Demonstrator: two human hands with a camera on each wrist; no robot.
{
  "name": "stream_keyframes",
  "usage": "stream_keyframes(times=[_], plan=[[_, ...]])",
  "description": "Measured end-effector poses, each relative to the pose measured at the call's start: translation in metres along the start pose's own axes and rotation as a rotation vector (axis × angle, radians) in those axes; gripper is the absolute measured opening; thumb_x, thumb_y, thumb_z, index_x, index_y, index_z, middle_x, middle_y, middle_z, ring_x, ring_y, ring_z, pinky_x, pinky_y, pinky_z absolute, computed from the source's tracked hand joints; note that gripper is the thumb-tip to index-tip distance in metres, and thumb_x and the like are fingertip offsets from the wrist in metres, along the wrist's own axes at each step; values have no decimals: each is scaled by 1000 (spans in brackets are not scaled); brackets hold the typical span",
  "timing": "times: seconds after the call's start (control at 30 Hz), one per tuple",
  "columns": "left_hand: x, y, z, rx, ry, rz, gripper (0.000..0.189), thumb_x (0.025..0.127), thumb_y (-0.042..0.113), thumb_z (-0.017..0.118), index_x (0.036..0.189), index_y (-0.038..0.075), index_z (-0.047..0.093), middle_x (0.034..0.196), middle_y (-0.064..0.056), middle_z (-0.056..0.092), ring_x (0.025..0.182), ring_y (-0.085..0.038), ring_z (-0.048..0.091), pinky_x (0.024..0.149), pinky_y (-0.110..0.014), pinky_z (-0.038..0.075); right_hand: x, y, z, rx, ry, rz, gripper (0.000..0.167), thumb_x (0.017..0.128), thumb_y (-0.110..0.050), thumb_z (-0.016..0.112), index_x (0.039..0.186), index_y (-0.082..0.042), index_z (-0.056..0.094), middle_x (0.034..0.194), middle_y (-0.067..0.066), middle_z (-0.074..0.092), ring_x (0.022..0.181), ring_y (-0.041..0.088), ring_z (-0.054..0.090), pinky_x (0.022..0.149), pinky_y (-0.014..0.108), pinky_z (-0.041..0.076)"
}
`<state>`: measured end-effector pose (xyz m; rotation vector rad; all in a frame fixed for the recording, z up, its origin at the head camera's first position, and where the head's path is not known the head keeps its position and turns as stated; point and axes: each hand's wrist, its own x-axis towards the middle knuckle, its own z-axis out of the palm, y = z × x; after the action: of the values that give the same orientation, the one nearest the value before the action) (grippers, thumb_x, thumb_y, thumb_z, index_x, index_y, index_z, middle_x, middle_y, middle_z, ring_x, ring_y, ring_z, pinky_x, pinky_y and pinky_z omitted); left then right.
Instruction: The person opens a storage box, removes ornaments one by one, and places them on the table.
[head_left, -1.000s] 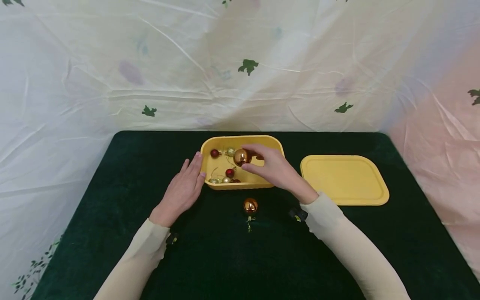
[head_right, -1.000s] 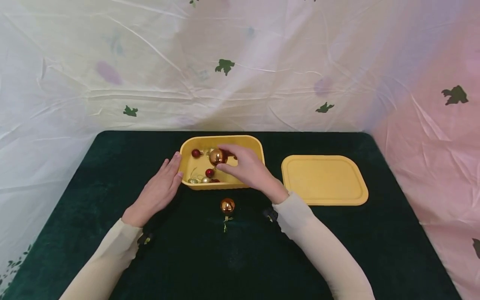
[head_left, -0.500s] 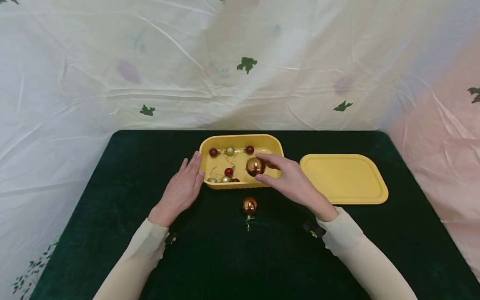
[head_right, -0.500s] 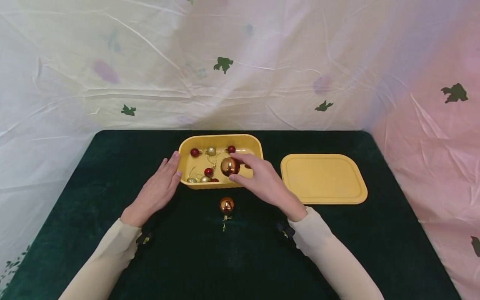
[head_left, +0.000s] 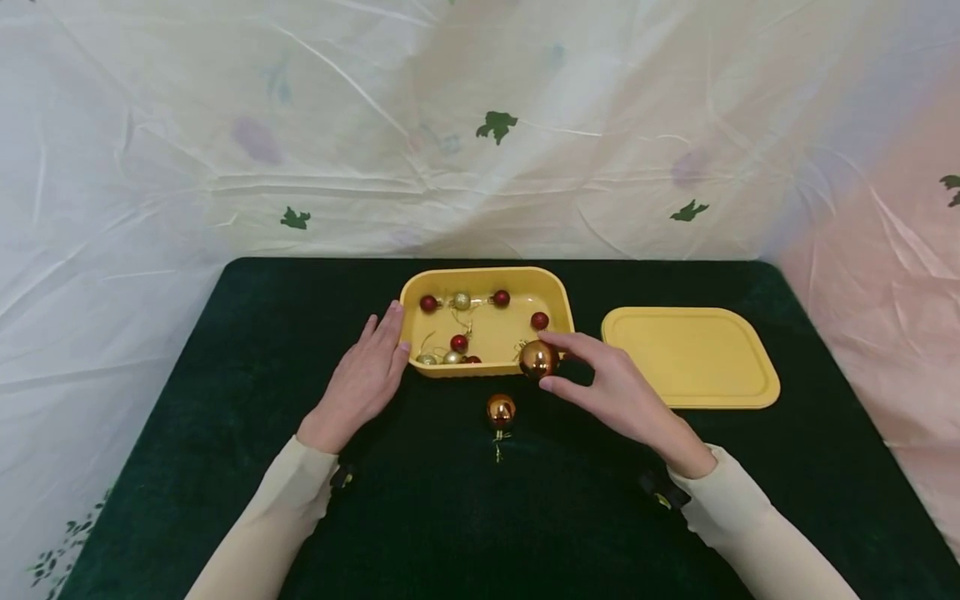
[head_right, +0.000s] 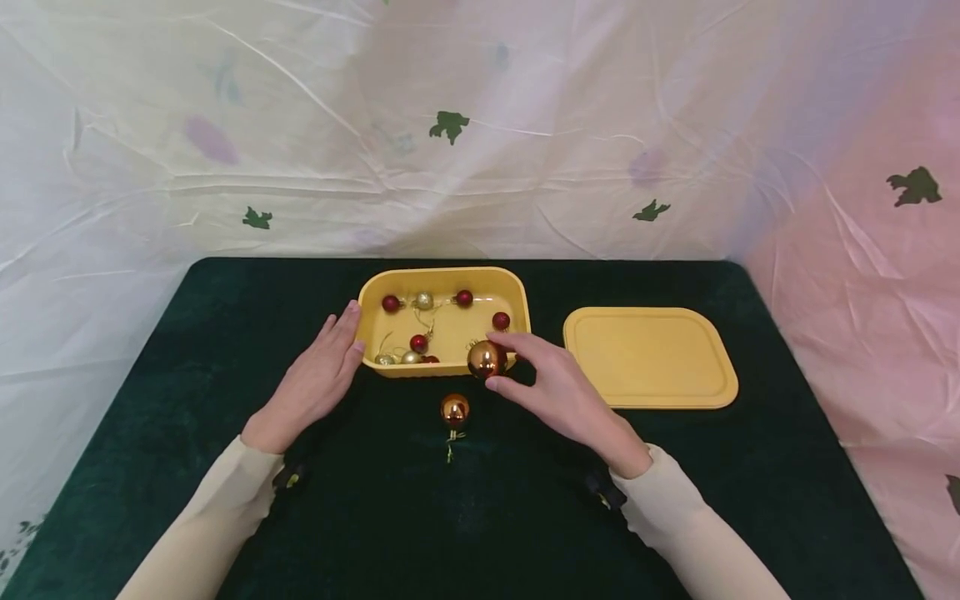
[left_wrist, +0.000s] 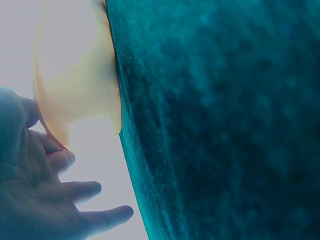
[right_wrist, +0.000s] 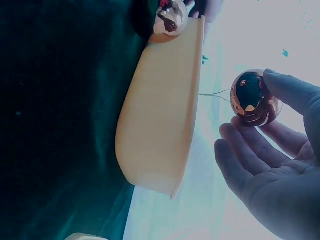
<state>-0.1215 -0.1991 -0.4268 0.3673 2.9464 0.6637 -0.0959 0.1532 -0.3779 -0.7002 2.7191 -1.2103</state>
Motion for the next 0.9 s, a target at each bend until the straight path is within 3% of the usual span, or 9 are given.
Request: stream_keyframes(times=[0.5, 0.9], plan=[[0, 1, -1, 4, -17, -10, 66, 113, 40, 29, 166, 19, -5, 174, -7, 1, 158, -36, 6, 125, -58, 16, -28, 8, 6, -23, -32, 16, 56, 94, -34, 78, 144, -18, 59, 138, 3, 64, 124, 23, 63, 100, 55, 53], [1, 3, -4, -7, -24, -26, 67, 113, 40, 30, 167, 20, -5, 174, -7, 2, 158, -37, 6, 123, -61, 18, -38, 16, 13, -31, -73, 20, 54, 94, -31, 79, 143, -17, 60, 138, 3, 65, 124, 23, 64, 100, 54, 54]])
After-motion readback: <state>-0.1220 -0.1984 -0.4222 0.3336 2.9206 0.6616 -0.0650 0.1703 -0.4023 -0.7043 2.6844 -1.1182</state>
